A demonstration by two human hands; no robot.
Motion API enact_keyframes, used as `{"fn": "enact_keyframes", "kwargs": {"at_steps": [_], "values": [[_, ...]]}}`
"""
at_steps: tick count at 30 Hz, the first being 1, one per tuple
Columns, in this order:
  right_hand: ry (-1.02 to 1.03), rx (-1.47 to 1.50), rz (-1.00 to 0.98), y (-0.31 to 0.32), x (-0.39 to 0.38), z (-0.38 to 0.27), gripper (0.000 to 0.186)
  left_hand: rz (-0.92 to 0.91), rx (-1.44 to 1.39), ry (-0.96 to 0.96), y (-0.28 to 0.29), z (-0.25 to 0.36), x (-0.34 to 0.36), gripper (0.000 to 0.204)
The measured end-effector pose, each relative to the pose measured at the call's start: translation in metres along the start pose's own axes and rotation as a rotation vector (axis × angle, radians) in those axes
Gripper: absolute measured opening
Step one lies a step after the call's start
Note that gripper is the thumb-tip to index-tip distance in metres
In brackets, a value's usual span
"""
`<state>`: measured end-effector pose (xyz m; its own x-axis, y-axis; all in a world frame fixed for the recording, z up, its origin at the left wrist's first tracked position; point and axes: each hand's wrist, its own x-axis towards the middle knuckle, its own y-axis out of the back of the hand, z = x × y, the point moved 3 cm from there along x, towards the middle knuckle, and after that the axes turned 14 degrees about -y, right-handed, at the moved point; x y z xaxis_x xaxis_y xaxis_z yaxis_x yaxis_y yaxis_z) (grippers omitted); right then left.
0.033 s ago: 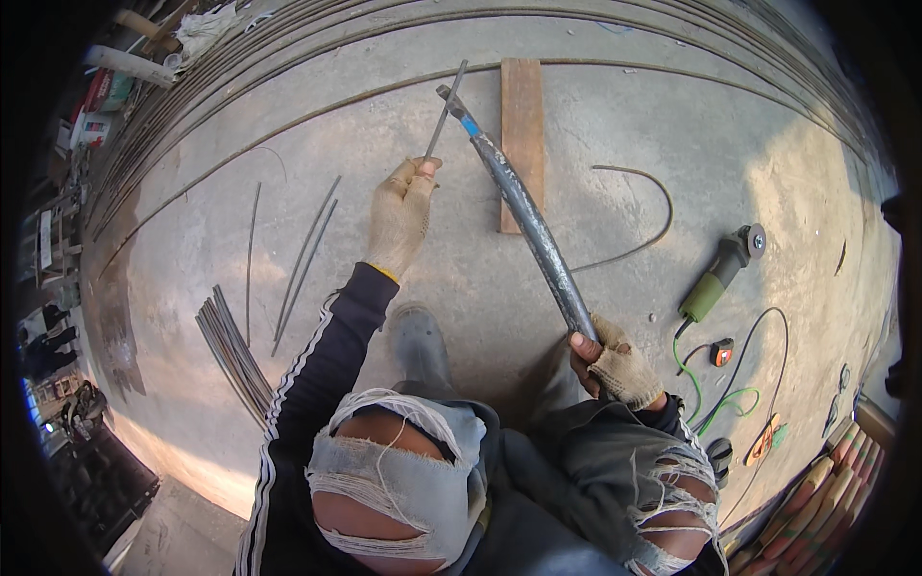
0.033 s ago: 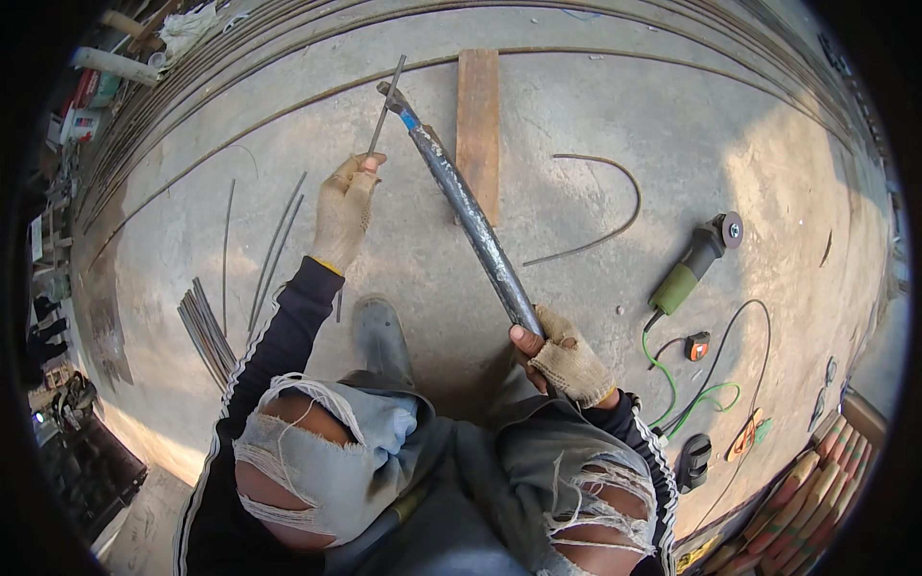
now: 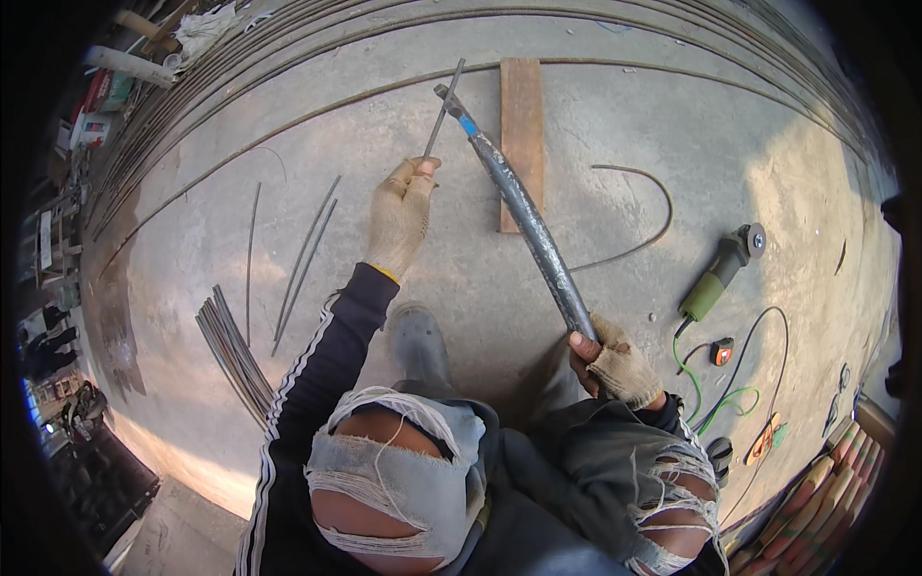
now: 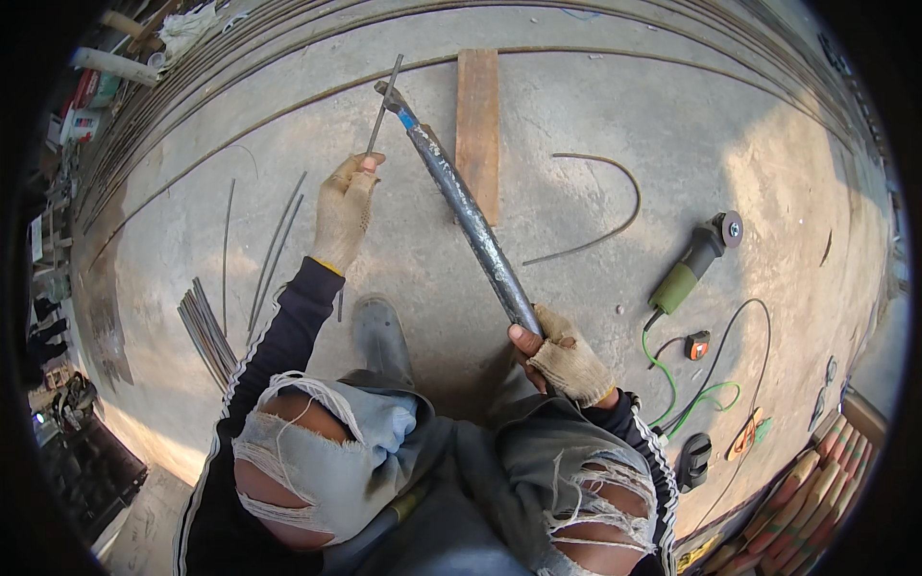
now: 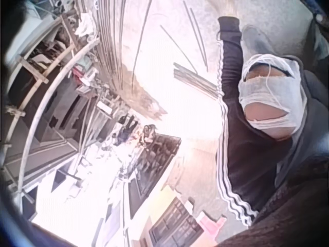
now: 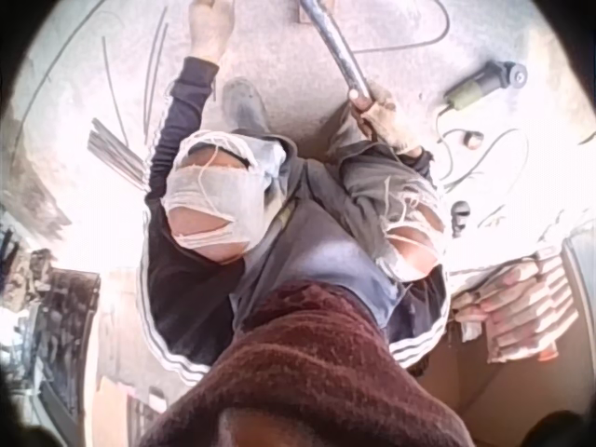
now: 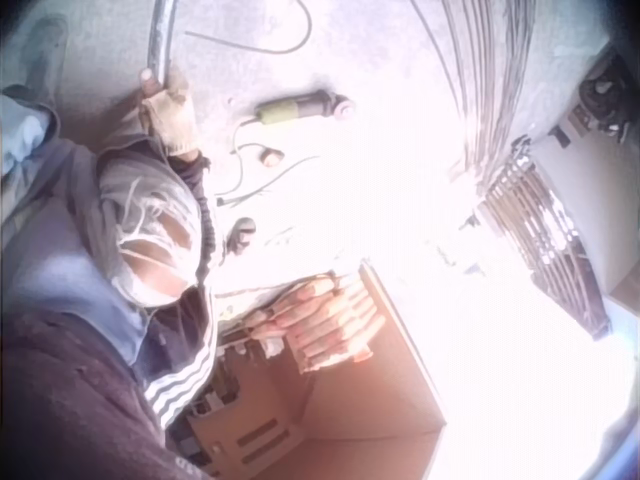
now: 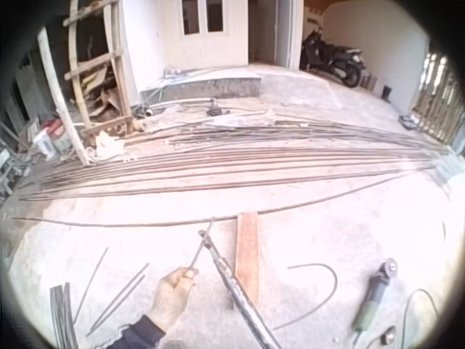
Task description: The person measures a metal rod with a tape measure, marks it, and cuts it with an angle grinder. They repeat this process for several rods, then use a hammer to straighten the cut pieces.
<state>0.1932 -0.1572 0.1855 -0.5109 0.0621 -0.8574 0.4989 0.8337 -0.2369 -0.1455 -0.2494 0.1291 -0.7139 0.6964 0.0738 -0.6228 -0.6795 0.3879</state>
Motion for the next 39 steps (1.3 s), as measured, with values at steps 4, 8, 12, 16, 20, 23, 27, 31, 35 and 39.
{"fn": "enact_keyframes", "kwargs": {"at_steps": [4, 8, 12, 16, 20, 23, 27, 31, 35, 39], "values": [[0.012, -0.026, 0.022, 0.001, 0.003, -0.005, 0.044, 0.043, -0.103, -0.008, -0.004, 0.0, 0.004, 0.041], [0.0, -0.054, 0.041, 0.001, 0.004, -0.004, 0.043, 0.042, -0.073, 0.039, -0.001, 0.003, 0.002, 0.044], [0.015, -0.07, 0.065, 0.002, 0.006, -0.002, 0.042, 0.075, -0.07, 0.007, -0.004, 0.007, 0.002, 0.044], [0.032, -0.088, 0.11, -0.002, 0.004, -0.002, 0.042, 0.071, -0.021, -0.034, -0.002, 0.012, 0.003, 0.044], [0.037, -0.021, 0.039, 0.0, -0.003, -0.008, 0.043, -0.041, -0.087, 0.034, 0.012, 0.015, 0.012, 0.045], [0.061, -0.086, 0.047, 0.005, -0.007, -0.01, 0.045, -0.113, -0.258, 0.122, 0.016, 0.014, 0.009, 0.045], [0.042, -0.094, 0.063, 0.007, -0.007, -0.008, 0.044, -0.176, -0.315, 0.133, 0.019, 0.012, 0.01, 0.045], [0.048, 0.002, 0.047, 0.004, -0.01, -0.008, 0.044, -0.215, -0.306, 0.151, 0.025, 0.009, 0.006, 0.043], [0.042, 0.009, 0.066, 0.003, -0.011, -0.009, 0.043, -0.205, -0.27, 0.146, 0.02, 0.008, 0.0, 0.041], [-0.008, 0.008, 0.098, 0.001, -0.008, -0.008, 0.04, -0.166, -0.272, 0.134, 0.008, 0.007, -0.001, 0.046]]}}
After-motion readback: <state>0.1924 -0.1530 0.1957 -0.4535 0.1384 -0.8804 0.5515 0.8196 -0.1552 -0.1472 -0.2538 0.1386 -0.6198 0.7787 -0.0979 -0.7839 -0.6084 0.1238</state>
